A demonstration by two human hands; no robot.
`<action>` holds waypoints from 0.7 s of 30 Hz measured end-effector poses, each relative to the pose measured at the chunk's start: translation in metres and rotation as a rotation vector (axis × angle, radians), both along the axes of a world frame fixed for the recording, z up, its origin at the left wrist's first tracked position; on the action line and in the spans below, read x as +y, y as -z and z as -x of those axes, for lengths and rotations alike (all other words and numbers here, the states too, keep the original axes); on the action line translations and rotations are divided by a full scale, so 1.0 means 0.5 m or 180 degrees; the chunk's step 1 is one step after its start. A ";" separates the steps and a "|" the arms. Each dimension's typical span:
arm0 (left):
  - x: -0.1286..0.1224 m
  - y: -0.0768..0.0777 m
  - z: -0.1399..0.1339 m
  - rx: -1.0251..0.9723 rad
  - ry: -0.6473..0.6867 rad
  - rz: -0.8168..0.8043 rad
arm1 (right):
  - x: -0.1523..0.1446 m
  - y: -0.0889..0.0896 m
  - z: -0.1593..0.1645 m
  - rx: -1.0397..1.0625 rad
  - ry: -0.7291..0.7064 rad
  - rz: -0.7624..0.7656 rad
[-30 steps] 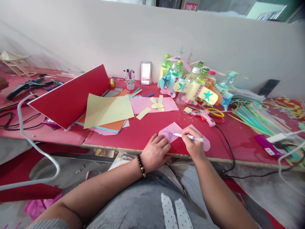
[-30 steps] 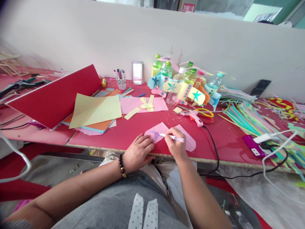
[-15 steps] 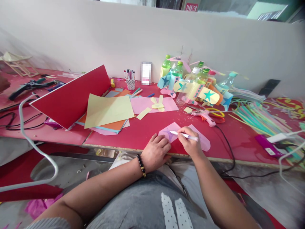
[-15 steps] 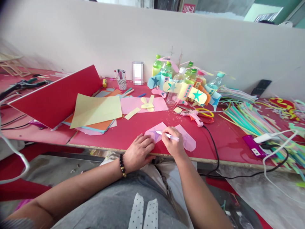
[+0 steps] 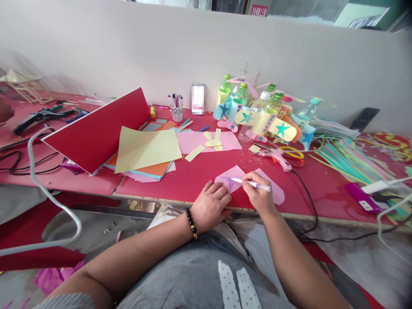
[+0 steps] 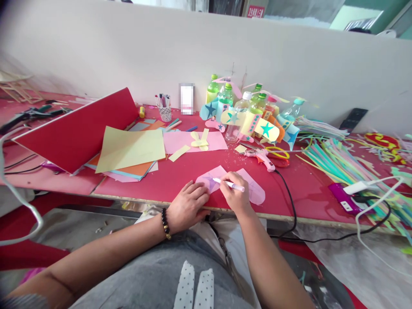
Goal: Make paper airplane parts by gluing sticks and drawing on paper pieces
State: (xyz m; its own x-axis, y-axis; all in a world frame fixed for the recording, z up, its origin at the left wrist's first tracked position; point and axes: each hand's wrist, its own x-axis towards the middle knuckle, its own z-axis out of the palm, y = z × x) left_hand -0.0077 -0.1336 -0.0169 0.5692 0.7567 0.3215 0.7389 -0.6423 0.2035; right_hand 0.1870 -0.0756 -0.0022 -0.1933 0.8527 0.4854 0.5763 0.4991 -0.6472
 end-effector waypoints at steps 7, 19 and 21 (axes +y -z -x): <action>0.001 -0.001 0.002 -0.0047 -0.0002 0.0023 | 0.001 0.011 -0.007 0.0258 0.0179 0.0075; -0.003 0.017 0.005 -0.0311 -0.0008 -0.0064 | 0.005 0.024 -0.007 0.0807 0.0228 0.0210; -0.004 0.016 0.004 -0.0274 -0.0059 -0.0033 | 0.004 0.021 -0.006 0.0871 0.0214 0.0227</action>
